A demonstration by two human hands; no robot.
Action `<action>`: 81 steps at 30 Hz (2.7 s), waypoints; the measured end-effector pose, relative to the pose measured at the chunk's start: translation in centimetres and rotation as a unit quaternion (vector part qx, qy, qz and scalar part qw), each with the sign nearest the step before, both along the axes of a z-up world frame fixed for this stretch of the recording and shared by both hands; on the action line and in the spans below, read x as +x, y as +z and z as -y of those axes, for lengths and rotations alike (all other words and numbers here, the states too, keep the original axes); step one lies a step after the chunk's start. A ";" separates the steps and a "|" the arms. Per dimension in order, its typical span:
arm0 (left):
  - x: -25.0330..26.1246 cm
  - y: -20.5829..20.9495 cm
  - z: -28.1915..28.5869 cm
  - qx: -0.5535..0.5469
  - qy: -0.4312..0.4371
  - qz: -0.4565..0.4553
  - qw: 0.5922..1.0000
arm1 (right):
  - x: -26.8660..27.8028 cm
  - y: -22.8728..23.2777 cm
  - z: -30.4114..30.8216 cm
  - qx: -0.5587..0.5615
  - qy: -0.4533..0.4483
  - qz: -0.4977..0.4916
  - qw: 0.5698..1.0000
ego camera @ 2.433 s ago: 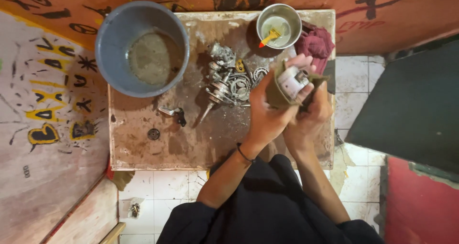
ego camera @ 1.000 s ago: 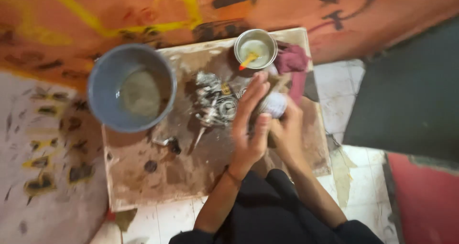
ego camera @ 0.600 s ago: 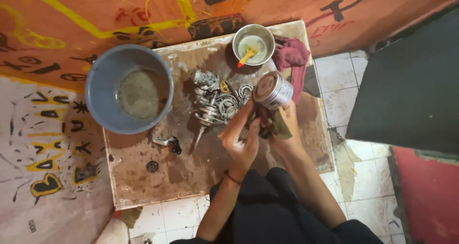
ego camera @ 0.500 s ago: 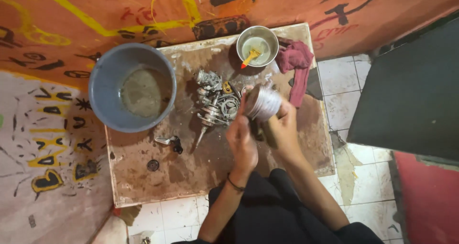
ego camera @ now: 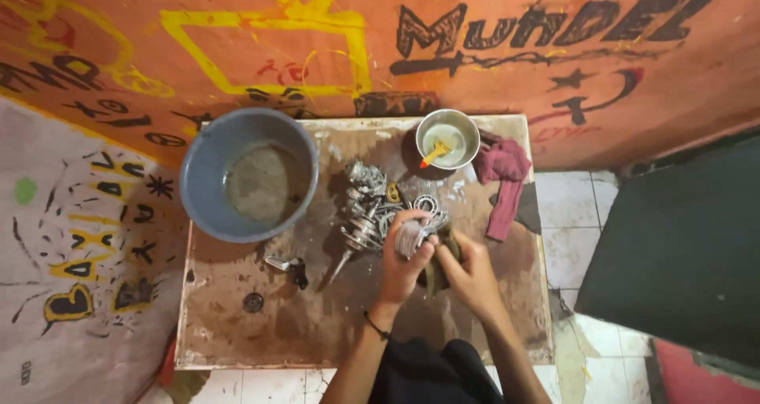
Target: The person cleans various disassembled mechanical parts, including a cylindrical component and a bearing, using a green cloth. They wipe the parts thoroughly on a workbench that also holds a bowl of liquid and other engine components.
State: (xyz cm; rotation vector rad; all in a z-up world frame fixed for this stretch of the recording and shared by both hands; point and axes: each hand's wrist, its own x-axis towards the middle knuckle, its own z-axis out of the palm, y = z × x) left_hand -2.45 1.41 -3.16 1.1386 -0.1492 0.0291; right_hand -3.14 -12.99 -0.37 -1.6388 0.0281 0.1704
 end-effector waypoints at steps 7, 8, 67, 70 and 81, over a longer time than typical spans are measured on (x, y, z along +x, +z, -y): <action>1.0 -10.7 1.5 -0.045 0.097 -0.081 0.991 | -1.4 -5.8 0.9 -0.042 -0.053 -0.086 0.994; 1.0 -11.1 1.8 -0.035 0.077 -0.140 0.987 | -1.2 -5.0 0.4 -0.089 -0.066 0.038 0.993; 4.4 -0.5 2.6 -0.385 -0.046 -0.139 0.911 | -2.4 1.7 -1.9 -0.250 0.021 0.154 0.956; 4.1 0.4 2.5 -0.310 0.024 -0.143 0.940 | -2.3 0.5 -1.0 -0.258 0.038 0.091 0.961; 2.9 2.5 0.9 0.005 0.145 0.131 0.981 | -4.7 0.4 2.5 -0.012 0.115 -0.082 0.990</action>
